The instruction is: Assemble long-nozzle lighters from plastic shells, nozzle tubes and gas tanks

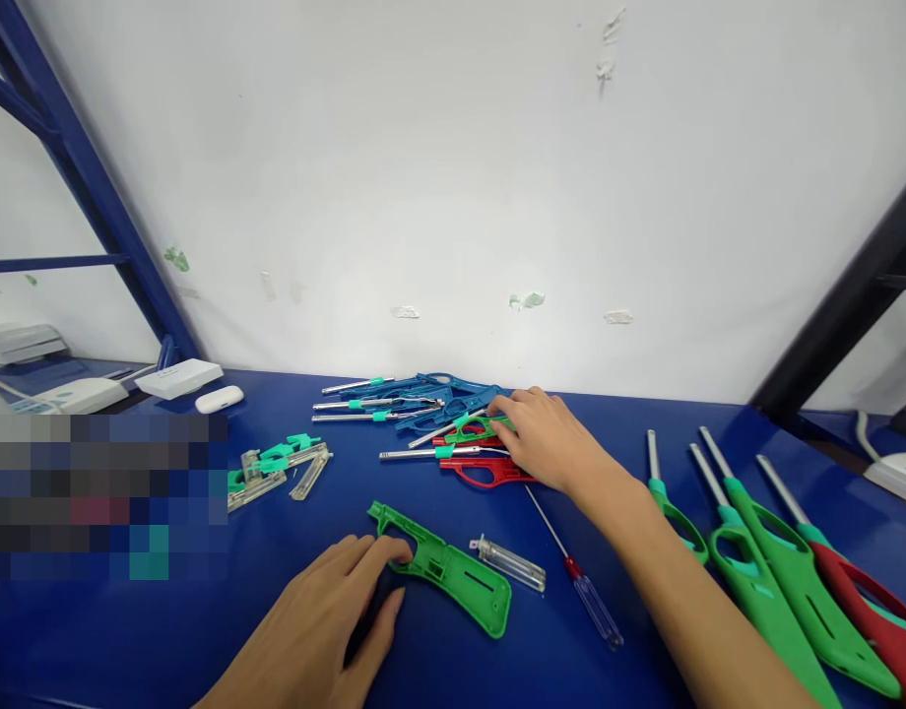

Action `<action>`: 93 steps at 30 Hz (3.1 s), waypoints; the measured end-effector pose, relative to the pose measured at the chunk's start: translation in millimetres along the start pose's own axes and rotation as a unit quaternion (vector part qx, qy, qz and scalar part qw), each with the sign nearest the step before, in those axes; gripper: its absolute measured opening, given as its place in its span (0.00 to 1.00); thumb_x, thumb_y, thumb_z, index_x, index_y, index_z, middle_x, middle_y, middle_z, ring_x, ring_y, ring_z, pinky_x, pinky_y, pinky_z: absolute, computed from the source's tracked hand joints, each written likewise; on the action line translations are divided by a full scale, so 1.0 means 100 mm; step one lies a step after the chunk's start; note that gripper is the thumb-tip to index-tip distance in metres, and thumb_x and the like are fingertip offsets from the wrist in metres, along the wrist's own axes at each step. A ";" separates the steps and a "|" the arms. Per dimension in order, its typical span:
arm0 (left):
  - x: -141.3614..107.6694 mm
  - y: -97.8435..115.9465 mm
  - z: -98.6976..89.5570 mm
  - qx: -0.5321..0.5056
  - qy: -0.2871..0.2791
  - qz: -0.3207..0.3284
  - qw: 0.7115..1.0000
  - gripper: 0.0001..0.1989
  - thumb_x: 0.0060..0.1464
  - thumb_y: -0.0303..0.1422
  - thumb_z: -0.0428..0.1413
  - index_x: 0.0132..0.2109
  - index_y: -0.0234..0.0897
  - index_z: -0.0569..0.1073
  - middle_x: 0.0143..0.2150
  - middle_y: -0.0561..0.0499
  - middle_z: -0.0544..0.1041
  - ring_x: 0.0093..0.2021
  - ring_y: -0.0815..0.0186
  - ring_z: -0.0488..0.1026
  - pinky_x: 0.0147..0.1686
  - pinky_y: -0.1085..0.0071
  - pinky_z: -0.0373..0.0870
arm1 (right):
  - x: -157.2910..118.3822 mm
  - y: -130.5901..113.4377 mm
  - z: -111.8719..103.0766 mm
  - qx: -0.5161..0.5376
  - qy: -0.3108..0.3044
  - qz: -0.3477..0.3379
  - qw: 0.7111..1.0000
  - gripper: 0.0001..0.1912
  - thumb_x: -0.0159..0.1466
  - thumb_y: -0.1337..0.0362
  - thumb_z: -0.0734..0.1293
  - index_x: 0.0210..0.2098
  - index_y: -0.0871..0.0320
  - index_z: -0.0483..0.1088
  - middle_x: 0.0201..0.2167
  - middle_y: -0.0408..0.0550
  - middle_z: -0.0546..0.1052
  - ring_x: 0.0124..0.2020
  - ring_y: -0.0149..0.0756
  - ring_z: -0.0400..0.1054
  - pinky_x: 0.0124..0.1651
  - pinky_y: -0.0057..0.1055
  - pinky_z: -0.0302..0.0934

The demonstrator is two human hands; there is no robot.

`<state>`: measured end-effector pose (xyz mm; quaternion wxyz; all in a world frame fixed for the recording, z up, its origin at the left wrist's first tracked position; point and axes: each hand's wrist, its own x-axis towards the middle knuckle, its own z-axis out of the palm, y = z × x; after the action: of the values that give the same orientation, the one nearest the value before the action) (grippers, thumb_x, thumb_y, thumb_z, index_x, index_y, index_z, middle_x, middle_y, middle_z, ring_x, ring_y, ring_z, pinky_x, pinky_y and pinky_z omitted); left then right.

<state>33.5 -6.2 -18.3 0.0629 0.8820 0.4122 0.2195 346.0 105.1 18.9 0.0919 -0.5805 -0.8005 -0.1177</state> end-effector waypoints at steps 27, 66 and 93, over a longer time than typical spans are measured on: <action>0.14 0.10 -0.13 -0.029 -0.117 -0.047 0.992 0.09 0.67 0.24 0.49 0.46 0.37 0.73 0.45 0.44 0.80 0.44 0.50 0.79 0.44 0.53 0.77 | 0.05 -0.89 0.14 -0.056 0.125 -0.184 0.973 0.18 0.73 0.56 0.70 0.59 0.56 0.72 0.59 0.53 0.75 0.55 0.44 0.73 0.57 0.48 0.72; 0.08 0.07 -0.14 -0.096 -0.074 -0.096 0.988 0.10 0.69 0.30 0.48 0.55 0.41 0.67 0.39 0.50 0.76 0.37 0.59 0.75 0.40 0.63 0.71 | 0.01 -0.85 -0.44 0.627 0.298 0.102 0.712 0.18 0.73 0.52 0.70 0.54 0.58 0.71 0.45 0.47 0.78 0.38 0.34 0.75 0.41 0.35 0.74; 0.23 -0.04 -0.43 -0.555 -0.022 -0.195 0.808 0.19 0.64 0.49 0.63 0.38 0.36 0.79 0.30 0.55 0.72 0.31 0.70 0.65 0.35 0.74 0.63 | -0.15 -1.16 -0.46 0.756 -0.152 0.019 0.637 0.30 0.62 0.53 0.80 0.59 0.51 0.68 0.45 0.49 0.83 0.41 0.36 0.79 0.47 0.36 0.72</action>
<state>24.8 10.4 26.6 0.5925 0.6025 0.3819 0.3743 240.6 43.0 48.9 0.3781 -0.3334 -0.6014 0.6199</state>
